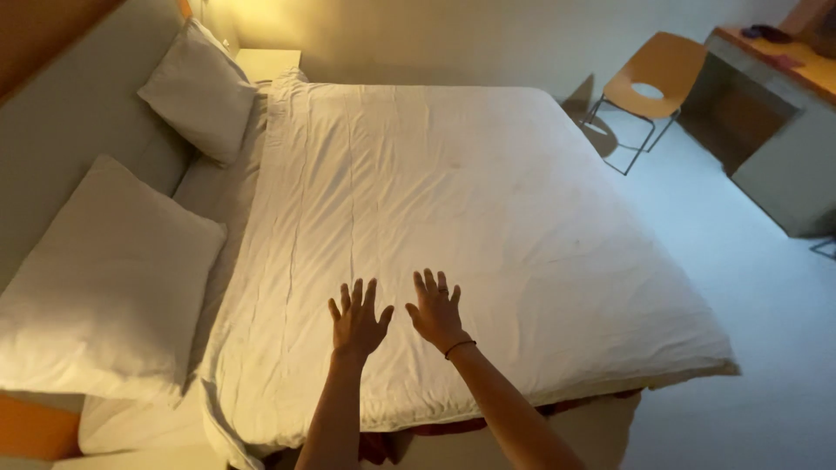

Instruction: The person smooths the white bed sheet by hand, running their palms across the surface to remove wrinkles. The camera pans across the room before focusing on the bed, where the person repeatedly strokes the sheet from the center towards the edges.

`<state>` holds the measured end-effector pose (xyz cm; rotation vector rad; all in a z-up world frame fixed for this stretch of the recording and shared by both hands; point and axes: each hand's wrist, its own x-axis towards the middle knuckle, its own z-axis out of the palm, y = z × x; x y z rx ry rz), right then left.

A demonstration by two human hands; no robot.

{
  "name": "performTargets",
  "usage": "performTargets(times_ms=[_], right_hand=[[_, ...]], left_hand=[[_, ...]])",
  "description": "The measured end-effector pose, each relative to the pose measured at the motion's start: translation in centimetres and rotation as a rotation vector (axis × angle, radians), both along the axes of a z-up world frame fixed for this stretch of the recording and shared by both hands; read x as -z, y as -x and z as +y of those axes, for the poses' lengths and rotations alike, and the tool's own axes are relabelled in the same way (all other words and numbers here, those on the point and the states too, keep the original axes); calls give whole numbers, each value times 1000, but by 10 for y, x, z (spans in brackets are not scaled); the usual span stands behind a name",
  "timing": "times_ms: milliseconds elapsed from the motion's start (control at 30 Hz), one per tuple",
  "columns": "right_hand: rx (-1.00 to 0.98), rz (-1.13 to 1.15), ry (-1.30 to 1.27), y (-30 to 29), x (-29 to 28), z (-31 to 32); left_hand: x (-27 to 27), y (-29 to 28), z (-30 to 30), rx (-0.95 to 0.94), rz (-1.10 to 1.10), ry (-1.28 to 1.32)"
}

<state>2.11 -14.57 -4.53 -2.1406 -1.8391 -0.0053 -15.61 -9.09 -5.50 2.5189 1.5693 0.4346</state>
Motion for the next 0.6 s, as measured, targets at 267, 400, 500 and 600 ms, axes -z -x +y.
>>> performTargets(times_ms=[267,400,500,600], right_hand=[[56,43,38,51,-2,17],[75,45,49,68,3,26],[90,47,26,76,2,35],[94,47,59,80,13,42]], left_hand=[[0,45,27,54,-3,48],[6,59,40,69,23,61],[2,66,48,82,34,64],[9,70,50,92,38,72]])
